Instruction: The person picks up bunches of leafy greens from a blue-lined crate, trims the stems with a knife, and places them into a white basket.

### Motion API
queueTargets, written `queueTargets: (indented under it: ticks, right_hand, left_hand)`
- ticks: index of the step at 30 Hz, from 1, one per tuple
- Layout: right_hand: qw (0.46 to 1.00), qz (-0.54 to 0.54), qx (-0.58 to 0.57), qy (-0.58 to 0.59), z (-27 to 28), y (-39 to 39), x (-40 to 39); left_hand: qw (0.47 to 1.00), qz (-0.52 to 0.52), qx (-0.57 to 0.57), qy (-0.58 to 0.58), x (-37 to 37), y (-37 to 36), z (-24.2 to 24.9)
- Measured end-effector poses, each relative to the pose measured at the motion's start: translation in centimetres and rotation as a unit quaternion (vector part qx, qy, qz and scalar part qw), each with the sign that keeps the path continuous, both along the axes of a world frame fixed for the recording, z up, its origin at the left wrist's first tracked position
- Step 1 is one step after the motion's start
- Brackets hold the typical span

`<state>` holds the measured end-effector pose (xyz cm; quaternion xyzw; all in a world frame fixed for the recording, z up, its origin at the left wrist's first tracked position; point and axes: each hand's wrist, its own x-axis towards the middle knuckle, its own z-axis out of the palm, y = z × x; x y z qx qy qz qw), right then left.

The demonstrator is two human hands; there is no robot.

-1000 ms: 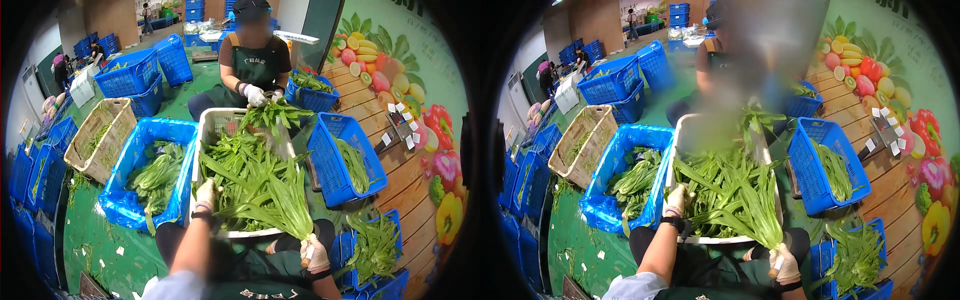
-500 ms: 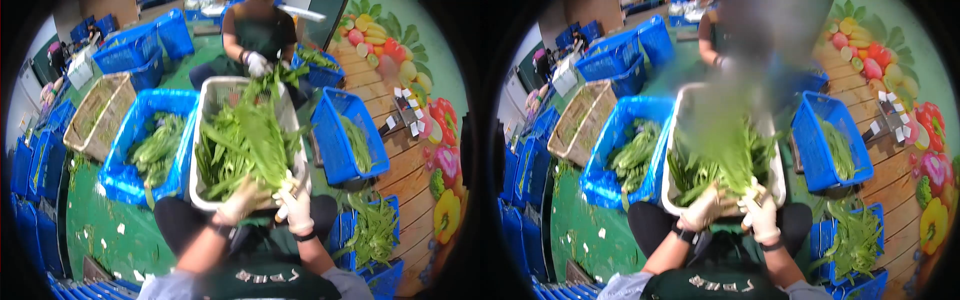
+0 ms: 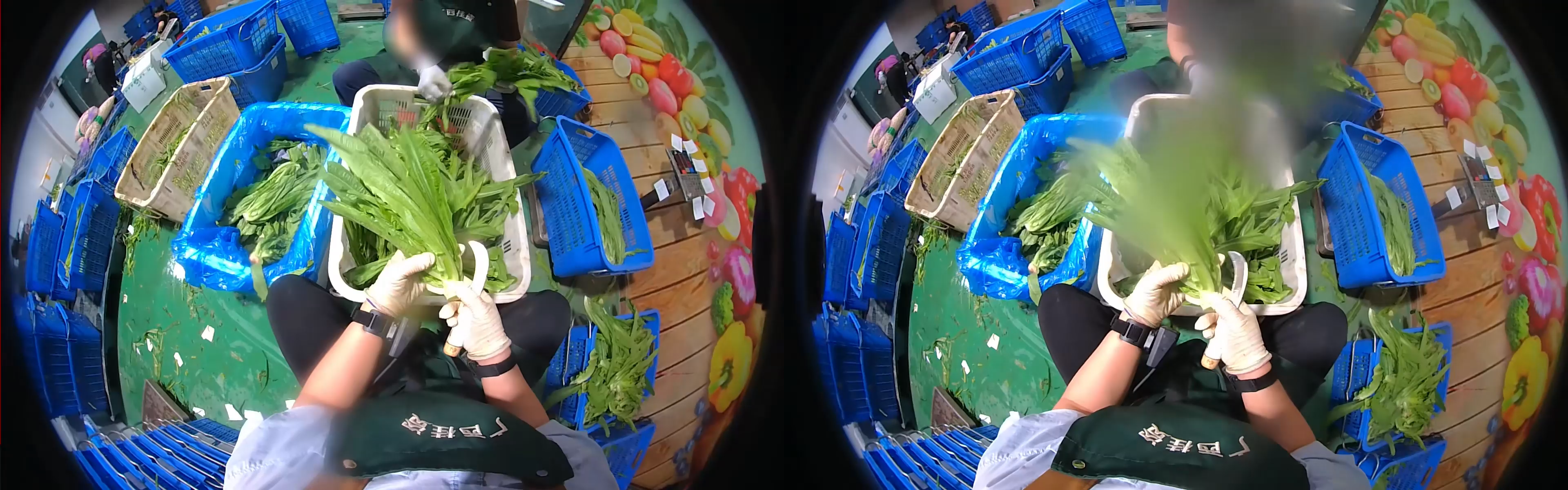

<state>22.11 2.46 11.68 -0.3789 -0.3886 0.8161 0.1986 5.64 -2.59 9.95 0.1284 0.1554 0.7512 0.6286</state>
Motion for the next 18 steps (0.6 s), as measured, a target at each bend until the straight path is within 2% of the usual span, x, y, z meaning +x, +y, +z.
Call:
queueTargets:
  ticks: [4,7,9,10,11,14,15,17,18]
  right_hand:
    - [0.999,-0.034,0.033,0.019,0.6,0.0,-1.0]
    - [0.997,-0.052,0.063,0.007,-0.1,0.5,-1.1]
    - [0.976,-0.039,0.207,-0.062,-0.9,0.1,-0.9]
    - [0.963,-0.028,0.256,-0.082,-1.6,-0.3,-0.5]
    - [0.964,-0.024,0.251,-0.085,-1.9,-0.4,-0.1]
    - [0.925,0.067,0.366,-0.081,-2.0,-0.2,0.5]
    - [0.925,0.067,0.366,-0.080,-1.5,-0.5,0.3]
    - [0.986,-0.054,0.160,-0.012,0.0,-0.9,0.1]
    - [0.990,-0.053,0.133,-0.012,-0.4,-0.7,0.3]
  left_hand:
    - [0.996,0.024,-0.005,0.089,-0.8,0.1,-2.1]
    - [0.987,0.030,-0.066,0.145,-0.2,-0.8,-1.9]
    - [1.000,-0.004,-0.024,0.004,0.5,-1.7,-2.1]
    - [0.998,0.025,-0.037,-0.046,1.0,-1.8,-1.0]
    - [0.995,0.011,-0.014,-0.094,1.1,-1.6,-0.2]
    - [0.988,0.043,-0.005,-0.149,1.1,-0.5,-1.2]
    - [0.991,0.061,-0.031,-0.117,1.0,-0.2,-1.1]
    - [0.992,0.077,-0.052,-0.083,0.9,0.2,-1.1]
    - [0.995,0.063,-0.027,-0.070,0.9,0.2,-1.1]
